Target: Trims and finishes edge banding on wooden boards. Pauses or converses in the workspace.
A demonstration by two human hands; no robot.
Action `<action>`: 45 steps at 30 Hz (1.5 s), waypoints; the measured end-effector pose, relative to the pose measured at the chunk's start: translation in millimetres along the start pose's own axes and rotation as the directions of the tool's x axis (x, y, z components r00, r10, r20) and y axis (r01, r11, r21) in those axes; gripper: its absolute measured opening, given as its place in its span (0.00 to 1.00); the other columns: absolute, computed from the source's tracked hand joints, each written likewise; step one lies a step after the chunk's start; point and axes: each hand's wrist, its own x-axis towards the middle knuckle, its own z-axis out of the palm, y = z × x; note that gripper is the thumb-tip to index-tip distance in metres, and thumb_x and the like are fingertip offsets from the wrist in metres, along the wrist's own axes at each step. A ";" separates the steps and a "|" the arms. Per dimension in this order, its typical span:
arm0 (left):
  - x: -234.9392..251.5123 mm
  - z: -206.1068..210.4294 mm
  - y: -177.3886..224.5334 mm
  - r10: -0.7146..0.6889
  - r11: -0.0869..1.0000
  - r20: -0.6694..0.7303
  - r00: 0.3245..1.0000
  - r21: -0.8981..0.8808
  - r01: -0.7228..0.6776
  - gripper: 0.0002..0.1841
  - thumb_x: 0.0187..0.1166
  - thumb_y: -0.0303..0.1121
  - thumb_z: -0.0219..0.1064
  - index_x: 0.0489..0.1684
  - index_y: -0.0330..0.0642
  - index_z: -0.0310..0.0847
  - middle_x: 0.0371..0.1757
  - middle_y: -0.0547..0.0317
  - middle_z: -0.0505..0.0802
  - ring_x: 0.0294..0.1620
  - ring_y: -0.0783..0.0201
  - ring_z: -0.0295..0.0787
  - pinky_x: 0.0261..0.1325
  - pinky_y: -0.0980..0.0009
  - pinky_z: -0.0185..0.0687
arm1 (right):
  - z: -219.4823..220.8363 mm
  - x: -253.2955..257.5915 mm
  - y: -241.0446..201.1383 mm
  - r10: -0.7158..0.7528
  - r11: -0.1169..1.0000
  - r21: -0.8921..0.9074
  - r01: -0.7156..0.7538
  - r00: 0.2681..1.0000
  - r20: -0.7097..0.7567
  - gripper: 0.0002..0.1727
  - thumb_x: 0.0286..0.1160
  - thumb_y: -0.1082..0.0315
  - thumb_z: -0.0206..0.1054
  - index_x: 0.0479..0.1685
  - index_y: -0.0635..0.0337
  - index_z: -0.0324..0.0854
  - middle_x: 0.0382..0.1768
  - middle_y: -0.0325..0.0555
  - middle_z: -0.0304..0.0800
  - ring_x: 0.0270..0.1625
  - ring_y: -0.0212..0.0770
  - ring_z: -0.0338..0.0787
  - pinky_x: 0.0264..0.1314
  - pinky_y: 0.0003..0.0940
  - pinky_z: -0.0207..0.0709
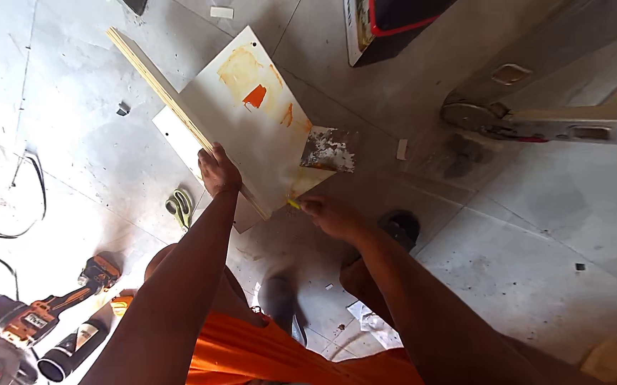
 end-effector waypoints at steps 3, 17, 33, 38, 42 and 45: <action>2.2 -1.5 4.7 -0.048 0.998 0.025 0.999 0.041 0.047 0.34 0.89 0.58 0.52 0.85 0.42 0.66 0.78 0.40 0.81 0.80 0.45 0.76 0.78 0.40 0.71 | -35.1 -12.1 -28.1 -0.017 0.991 0.124 0.038 0.986 -0.167 0.24 0.98 0.51 0.45 0.79 0.51 0.76 0.32 0.49 0.80 0.23 0.43 0.75 0.26 0.40 0.72; -93.6 -16.8 -59.4 -0.089 0.990 0.177 0.980 0.124 0.068 0.31 0.92 0.53 0.52 0.78 0.33 0.68 0.59 0.33 0.90 0.62 0.39 0.89 0.66 0.40 0.82 | -39.1 -1.9 -35.1 -0.202 0.900 0.347 0.262 0.959 -0.201 0.21 0.97 0.54 0.48 0.75 0.51 0.78 0.24 0.41 0.72 0.15 0.33 0.67 0.17 0.28 0.65; 52.4 -24.6 2.9 -0.111 0.994 -0.150 0.982 0.004 0.113 0.29 0.95 0.52 0.40 0.83 0.43 0.66 0.75 0.42 0.84 0.79 0.48 0.79 0.77 0.44 0.73 | 66.2 61.5 -56.5 -0.238 0.969 0.047 0.242 0.969 -0.071 0.23 0.97 0.56 0.46 0.77 0.52 0.79 0.59 0.54 0.92 0.63 0.53 0.90 0.67 0.58 0.79; 52.5 -24.7 3.7 -0.124 0.992 -0.141 0.982 0.019 0.128 0.28 0.96 0.51 0.39 0.82 0.42 0.67 0.73 0.42 0.85 0.77 0.49 0.80 0.77 0.46 0.73 | 74.5 81.7 -79.0 -0.228 0.973 0.009 0.229 0.972 -0.059 0.24 0.98 0.57 0.44 0.78 0.54 0.78 0.58 0.57 0.92 0.61 0.56 0.91 0.63 0.58 0.81; 52.9 -24.7 4.4 -0.120 0.993 -0.130 0.984 0.006 0.122 0.28 0.96 0.51 0.41 0.82 0.41 0.67 0.73 0.43 0.85 0.77 0.50 0.80 0.77 0.47 0.72 | 70.6 82.4 -82.2 -0.206 0.978 0.002 0.206 0.976 -0.072 0.23 0.97 0.58 0.45 0.76 0.56 0.80 0.58 0.57 0.92 0.61 0.56 0.91 0.63 0.58 0.81; 52.7 -25.5 5.3 -0.127 0.991 -0.120 0.985 0.018 0.130 0.28 0.96 0.51 0.40 0.79 0.41 0.69 0.71 0.42 0.86 0.76 0.49 0.81 0.76 0.46 0.74 | 70.3 80.5 -79.7 -0.198 0.980 0.020 0.200 0.978 -0.068 0.23 0.98 0.58 0.44 0.74 0.57 0.80 0.57 0.58 0.91 0.59 0.56 0.91 0.60 0.58 0.82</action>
